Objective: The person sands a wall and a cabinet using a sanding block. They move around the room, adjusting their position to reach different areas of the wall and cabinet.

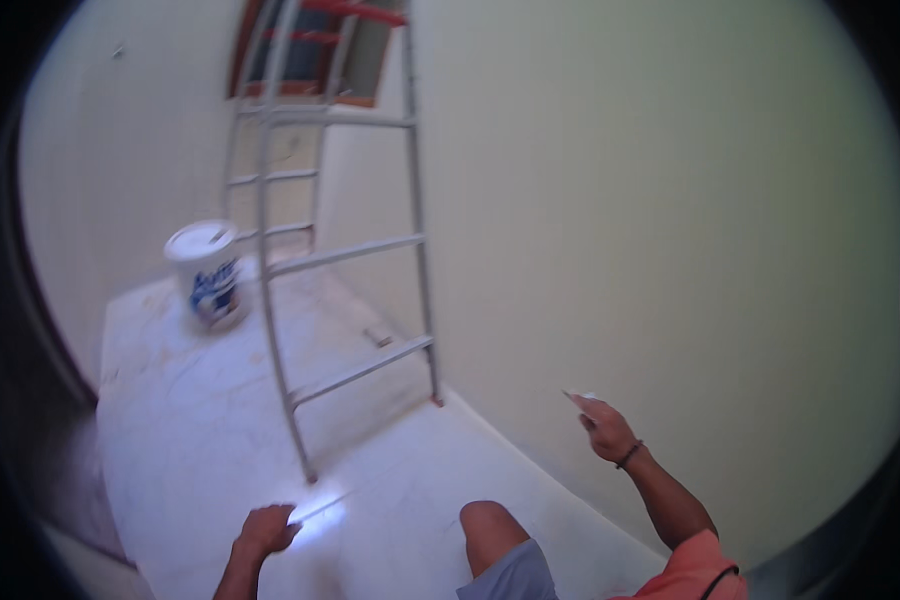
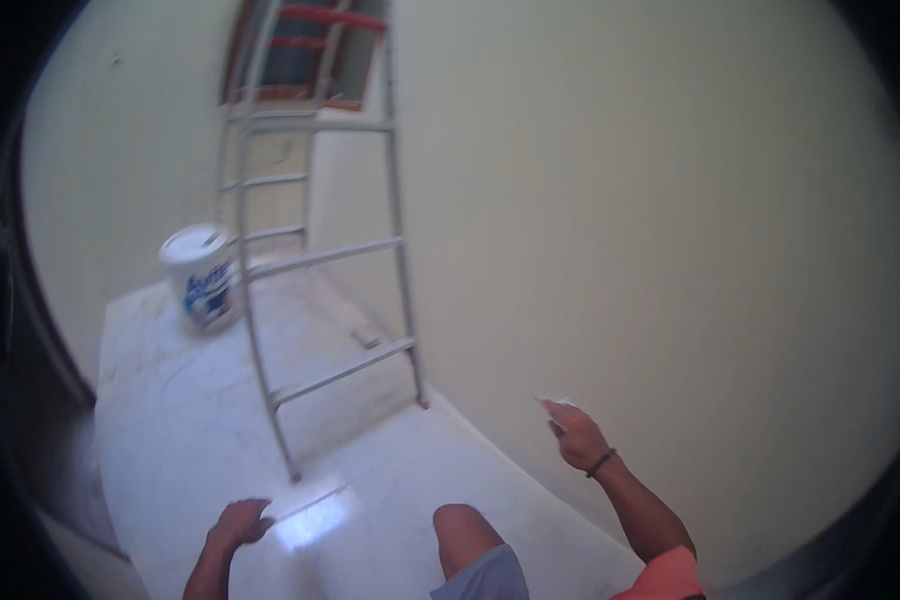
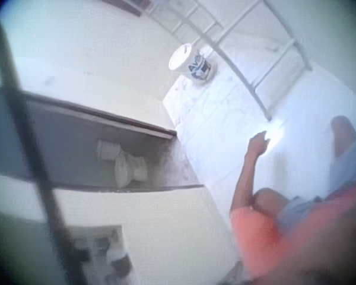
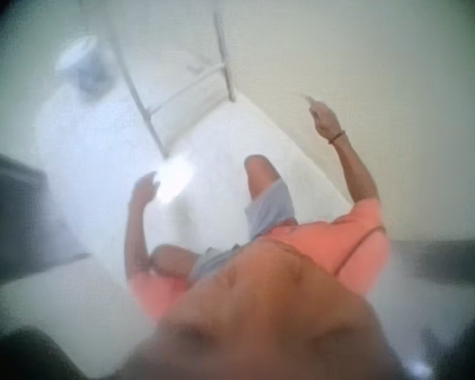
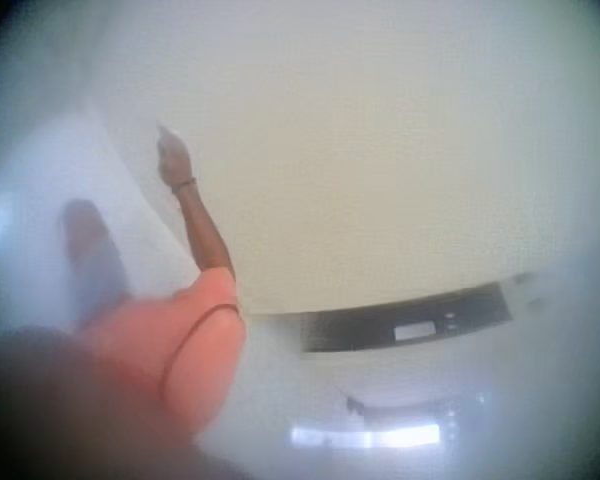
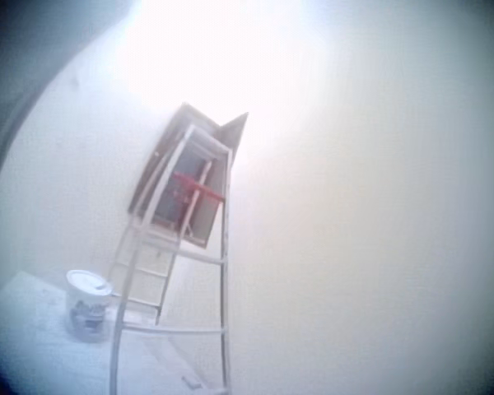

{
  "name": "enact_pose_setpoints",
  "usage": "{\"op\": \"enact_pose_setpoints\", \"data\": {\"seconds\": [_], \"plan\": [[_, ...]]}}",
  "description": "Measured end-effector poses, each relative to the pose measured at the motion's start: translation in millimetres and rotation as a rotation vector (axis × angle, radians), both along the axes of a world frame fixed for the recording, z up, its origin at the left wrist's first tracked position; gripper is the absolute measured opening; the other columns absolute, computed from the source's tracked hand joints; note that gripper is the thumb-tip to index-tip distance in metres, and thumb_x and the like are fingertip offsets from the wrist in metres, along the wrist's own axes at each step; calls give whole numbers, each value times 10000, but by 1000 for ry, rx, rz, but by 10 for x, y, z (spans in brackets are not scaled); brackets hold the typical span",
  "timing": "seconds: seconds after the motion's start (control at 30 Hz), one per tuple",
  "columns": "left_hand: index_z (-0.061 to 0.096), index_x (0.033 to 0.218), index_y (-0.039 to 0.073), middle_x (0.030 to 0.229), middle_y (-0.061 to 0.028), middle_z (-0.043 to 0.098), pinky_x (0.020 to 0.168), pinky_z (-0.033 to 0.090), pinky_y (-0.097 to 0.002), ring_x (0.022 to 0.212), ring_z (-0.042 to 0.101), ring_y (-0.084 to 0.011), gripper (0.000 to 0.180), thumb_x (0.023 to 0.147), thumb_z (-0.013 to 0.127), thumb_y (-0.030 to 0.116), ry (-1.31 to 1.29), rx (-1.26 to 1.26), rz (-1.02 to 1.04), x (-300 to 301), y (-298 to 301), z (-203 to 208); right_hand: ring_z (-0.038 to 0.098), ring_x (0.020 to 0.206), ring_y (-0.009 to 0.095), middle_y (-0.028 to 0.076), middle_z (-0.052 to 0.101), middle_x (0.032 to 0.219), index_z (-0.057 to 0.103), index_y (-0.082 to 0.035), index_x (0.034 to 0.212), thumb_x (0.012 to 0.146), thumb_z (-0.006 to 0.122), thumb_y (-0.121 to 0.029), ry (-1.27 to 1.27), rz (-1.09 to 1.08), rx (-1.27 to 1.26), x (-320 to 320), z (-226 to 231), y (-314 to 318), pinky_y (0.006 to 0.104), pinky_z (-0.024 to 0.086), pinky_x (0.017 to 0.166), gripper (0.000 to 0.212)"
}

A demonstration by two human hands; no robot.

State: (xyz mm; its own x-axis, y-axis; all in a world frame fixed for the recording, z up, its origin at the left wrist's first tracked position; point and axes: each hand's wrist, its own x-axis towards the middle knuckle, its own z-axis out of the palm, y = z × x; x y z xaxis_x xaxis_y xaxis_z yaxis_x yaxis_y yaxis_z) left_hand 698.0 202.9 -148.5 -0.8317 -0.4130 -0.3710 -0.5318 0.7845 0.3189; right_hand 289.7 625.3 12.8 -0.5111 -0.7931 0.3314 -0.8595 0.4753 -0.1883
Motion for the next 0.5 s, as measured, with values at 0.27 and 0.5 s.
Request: {"op": "enact_pose_setpoints", "data": {"seconds": [0.27,0.5], "plan": [[599,1056,21,1023,-164,659,829,478,-502,996,618,-350,310,898,580,287,48,-74,387,1397,361,142,498,1279,316,279,535,1320,418,113,1359,929,374,44,-479,261,114,75,-762,74,382,346,1086,437],[441,1369,9,1477,-220,351,1146,155,-583,1414,241,-411,525,875,531,162,-356,-404,939,3810,1974,-608,483,1291,336,271,530,1329,424,97,1363,922,390,31,-485,550,441,721,-843,-1193,390,332,1094,447]]}}
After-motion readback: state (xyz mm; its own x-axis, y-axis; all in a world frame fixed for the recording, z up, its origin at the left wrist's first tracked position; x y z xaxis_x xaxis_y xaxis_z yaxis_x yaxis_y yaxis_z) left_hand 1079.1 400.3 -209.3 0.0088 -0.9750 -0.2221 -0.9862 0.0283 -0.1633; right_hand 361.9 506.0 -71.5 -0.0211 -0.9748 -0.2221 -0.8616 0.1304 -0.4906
